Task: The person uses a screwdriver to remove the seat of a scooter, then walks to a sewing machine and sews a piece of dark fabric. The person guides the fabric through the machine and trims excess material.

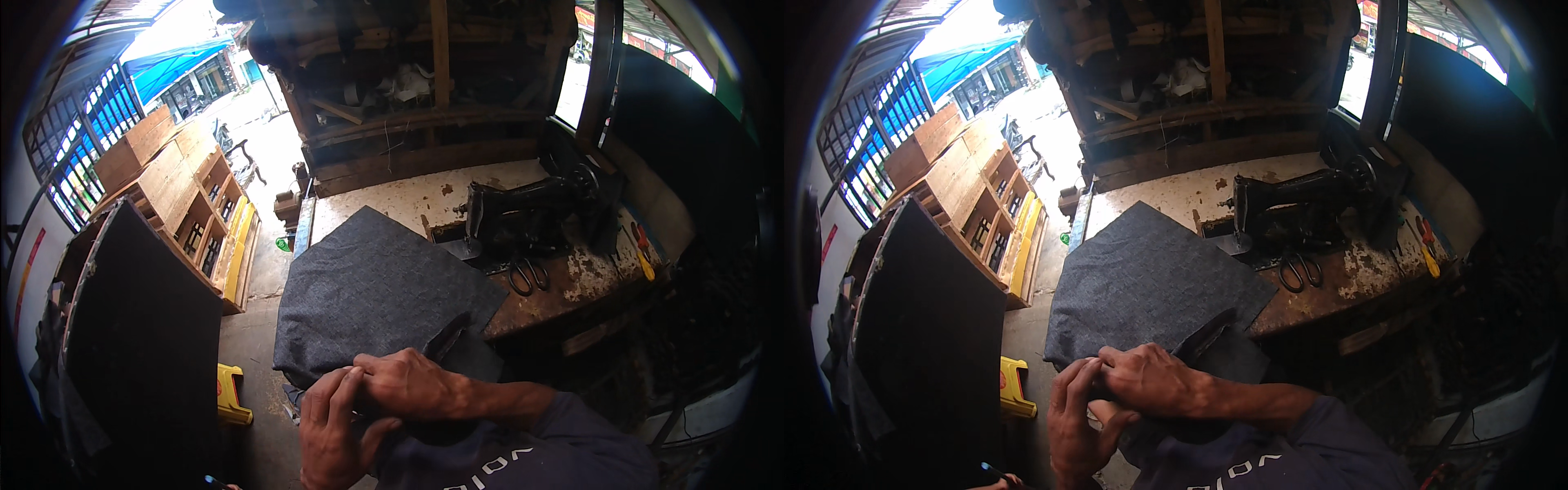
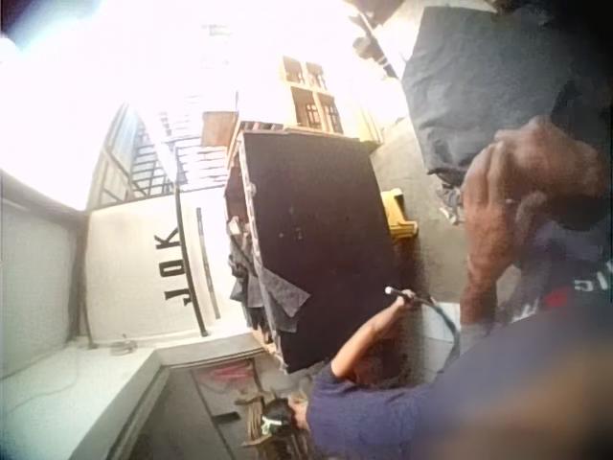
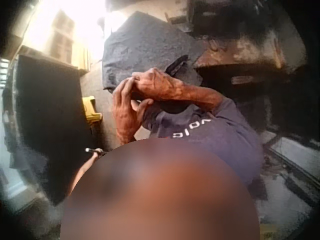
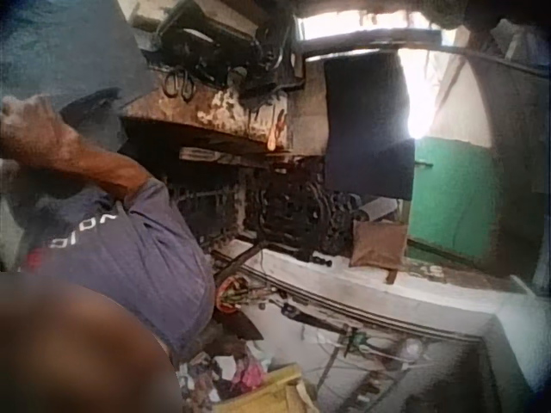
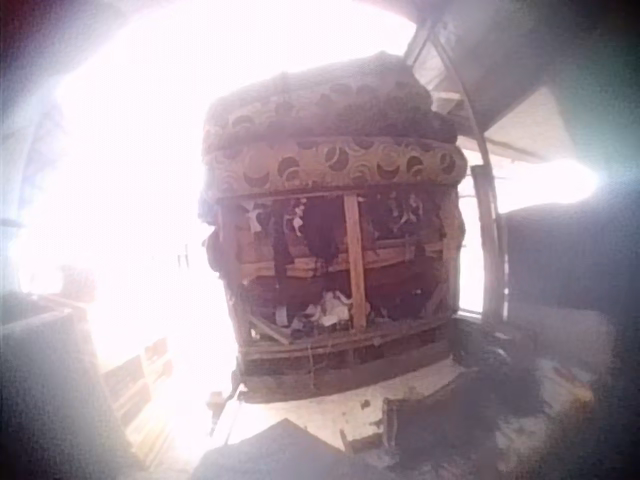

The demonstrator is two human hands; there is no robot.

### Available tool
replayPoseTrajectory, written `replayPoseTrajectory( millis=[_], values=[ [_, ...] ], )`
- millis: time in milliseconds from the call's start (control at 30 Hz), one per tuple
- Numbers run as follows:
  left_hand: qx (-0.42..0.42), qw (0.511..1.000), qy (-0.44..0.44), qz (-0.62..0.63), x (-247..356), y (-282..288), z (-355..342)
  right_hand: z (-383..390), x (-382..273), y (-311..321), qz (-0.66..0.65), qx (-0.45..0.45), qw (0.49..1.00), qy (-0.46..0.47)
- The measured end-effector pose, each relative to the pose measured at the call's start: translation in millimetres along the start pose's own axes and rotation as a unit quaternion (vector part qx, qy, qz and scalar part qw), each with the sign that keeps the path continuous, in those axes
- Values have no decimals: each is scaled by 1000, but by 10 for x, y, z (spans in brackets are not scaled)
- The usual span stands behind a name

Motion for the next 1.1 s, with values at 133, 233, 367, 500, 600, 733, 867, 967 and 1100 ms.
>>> replayPoseTrajectory(
  millis=[133, 233, 367, 500, 600, 733, 867, 967, 1100],
  values=[
    [-4, 998, 39, 51, -210, -163, -12, 69, -32, -29, -93, 57, 994, 13],
    [-3, 968, 189, 168, -395, -259, 85, 123, 5, -58, -201, 66, 977, -17],
    [-11, 976, 155, 152, -362, -138, 130, 166, 431, -94, -238, 57, 970, -17],
    [-68, 985, 158, 22, -274, 176, 92, 316, 1410, -223, 135, -31, 976, -168],
    [-86, 980, 179, 9, -205, 262, 50, 597, 1939, -468, 172, -171, 929, -281],
    [-137, 982, 126, -39, -116, 223, -77, 833, 2015, -781, 184, -101, 927, -310],
    [-135, 986, 85, -45, 29, 221, -246, 864, 1770, -793, 182, -48, 907, -377],
    [-156, 982, 86, -64, 177, 235, -395, 763, 1495, -529, 117, 39, 932, -342],
    [-199, 976, 34, -84, 342, 110, -754, 624, 981, -67, -292, 148, 938, -112]
  ],
)
Point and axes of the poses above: each hand's wrist, its own z-axis away from the middle knuckle, its own y-axis out of the back of the hand, x = y × z, the point moved 2 cm from there along -z, towards the middle knuckle, and after that the axes turned 3 degrees about z, right-handed, at the moved point
